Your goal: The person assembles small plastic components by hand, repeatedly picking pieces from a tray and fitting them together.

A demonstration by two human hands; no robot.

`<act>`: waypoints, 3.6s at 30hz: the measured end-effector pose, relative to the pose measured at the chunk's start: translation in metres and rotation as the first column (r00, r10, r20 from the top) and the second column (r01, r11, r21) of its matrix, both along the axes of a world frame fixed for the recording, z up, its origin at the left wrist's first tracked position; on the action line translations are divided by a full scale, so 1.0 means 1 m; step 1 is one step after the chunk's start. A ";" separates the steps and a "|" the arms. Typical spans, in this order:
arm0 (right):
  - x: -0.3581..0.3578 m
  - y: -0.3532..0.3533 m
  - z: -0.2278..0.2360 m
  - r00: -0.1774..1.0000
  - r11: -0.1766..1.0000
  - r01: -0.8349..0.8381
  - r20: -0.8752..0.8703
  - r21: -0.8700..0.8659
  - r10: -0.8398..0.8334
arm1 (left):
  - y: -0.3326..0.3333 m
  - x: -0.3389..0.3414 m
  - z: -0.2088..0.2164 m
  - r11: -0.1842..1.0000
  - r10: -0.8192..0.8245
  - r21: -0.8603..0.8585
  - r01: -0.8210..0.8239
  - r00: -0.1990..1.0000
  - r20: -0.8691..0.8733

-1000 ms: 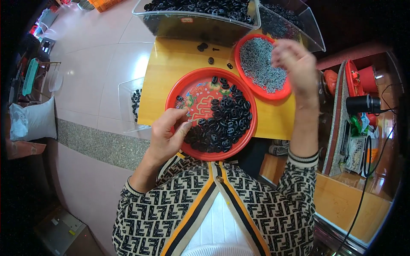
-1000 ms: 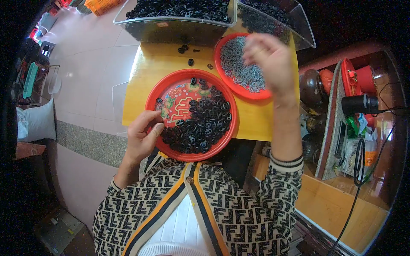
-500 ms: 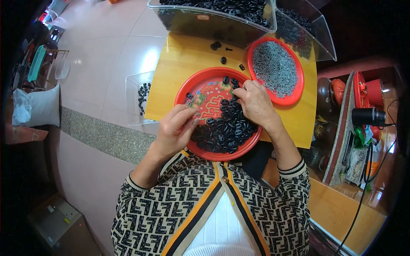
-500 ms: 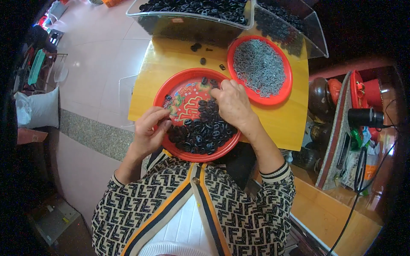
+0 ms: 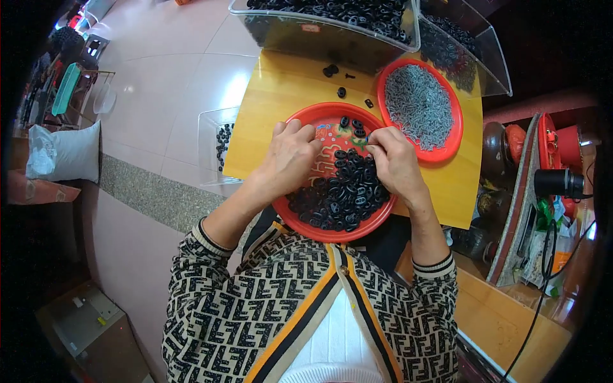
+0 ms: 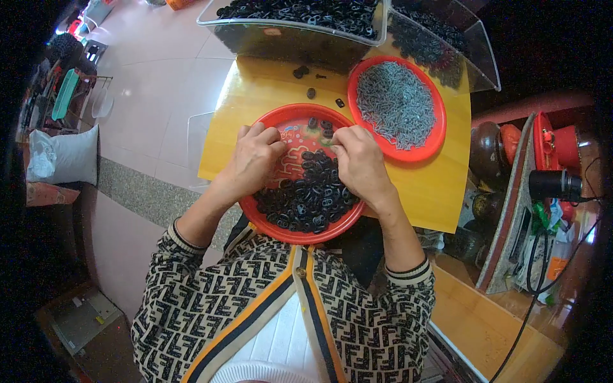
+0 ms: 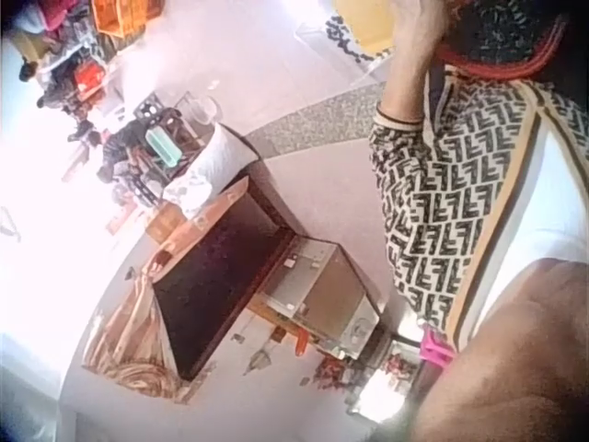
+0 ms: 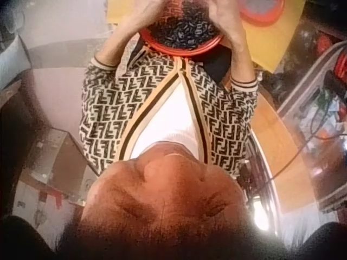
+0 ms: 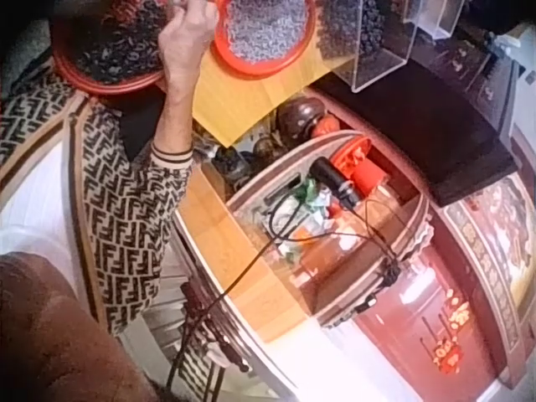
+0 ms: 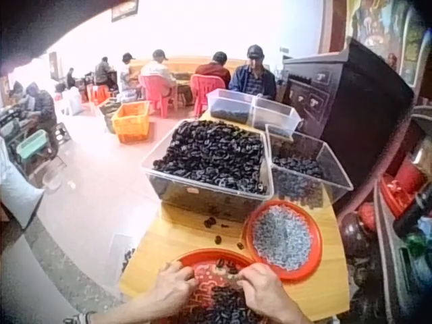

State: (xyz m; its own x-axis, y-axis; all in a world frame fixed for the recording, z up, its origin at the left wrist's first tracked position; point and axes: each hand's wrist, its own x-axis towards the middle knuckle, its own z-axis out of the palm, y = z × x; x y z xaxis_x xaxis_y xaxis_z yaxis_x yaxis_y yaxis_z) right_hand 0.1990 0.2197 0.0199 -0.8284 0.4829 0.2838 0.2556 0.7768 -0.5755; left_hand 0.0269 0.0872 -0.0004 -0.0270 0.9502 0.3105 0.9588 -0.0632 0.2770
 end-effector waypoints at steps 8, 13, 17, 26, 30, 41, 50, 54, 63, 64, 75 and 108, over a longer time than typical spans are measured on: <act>0.019 -0.019 0.002 0.983 0.858 0.121 -0.061 -0.499 -0.174 | 0.007 -0.002 -0.002 0.999 -0.034 -0.024 0.033 0.999 -0.039; 0.024 -0.026 0.000 0.973 0.684 0.060 -0.111 -0.727 -0.204 | 0.005 -0.005 -0.002 0.994 -0.031 0.106 0.021 0.995 0.090; 0.022 -0.034 0.002 0.959 0.604 0.083 -0.102 -0.793 -0.265 | 0.004 -0.006 -0.002 0.991 -0.032 0.136 0.014 0.991 0.132; 0.026 -0.038 -0.001 0.954 0.498 0.057 -0.100 -0.865 -0.282 | 0.002 -0.009 -0.007 0.984 0.018 0.172 -0.056 0.975 0.220; 0.025 -0.039 0.001 0.953 0.454 0.056 -0.088 -0.889 -0.290 | 0.003 -0.011 -0.008 0.980 0.020 0.187 -0.075 0.960 0.279; 0.008 -0.050 0.010 0.963 0.459 0.041 -0.088 -0.887 -0.254 | -0.003 -0.009 0.006 0.985 0.164 -0.135 -0.108 0.332 0.929; -0.029 -0.059 0.019 0.984 0.423 -0.046 -0.113 -0.905 -0.136 | -0.014 0.010 0.010 0.997 -0.074 0.061 -0.052 -0.300 0.951; -0.035 -0.062 0.022 0.976 0.475 -0.110 -0.185 -0.873 -0.113 | -0.017 0.012 0.003 0.990 -0.110 0.097 -0.102 -0.128 0.986; -0.044 -0.069 0.011 0.960 0.681 0.053 -0.151 -0.731 -0.237 | -0.022 0.021 0.004 0.980 0.119 -0.132 -0.150 -0.092 0.989; -0.047 -0.067 0.010 0.947 0.715 0.093 -0.160 -0.693 -0.279 | -0.023 0.021 0.003 0.975 0.141 -0.161 -0.154 -0.134 0.981; -0.034 -0.048 -0.001 0.965 0.492 0.063 -0.074 -0.869 -0.253 | -0.038 0.018 0.000 0.996 0.001 -0.044 -0.079 -0.478 0.879; -0.002 -0.095 0.019 0.904 0.430 -0.107 -0.268 -0.896 -0.334 | -0.033 0.058 0.013 0.997 -0.036 0.072 0.016 -0.747 0.663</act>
State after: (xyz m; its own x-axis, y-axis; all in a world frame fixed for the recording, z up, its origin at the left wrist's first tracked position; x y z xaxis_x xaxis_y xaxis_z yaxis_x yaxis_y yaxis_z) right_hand 0.1970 0.1247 0.0391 -0.6826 0.7223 -0.1107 -0.0907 -0.2341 -0.9680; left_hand 0.0851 0.0541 0.0127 -0.1707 0.9686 -0.1808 -0.9016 -0.0794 0.4253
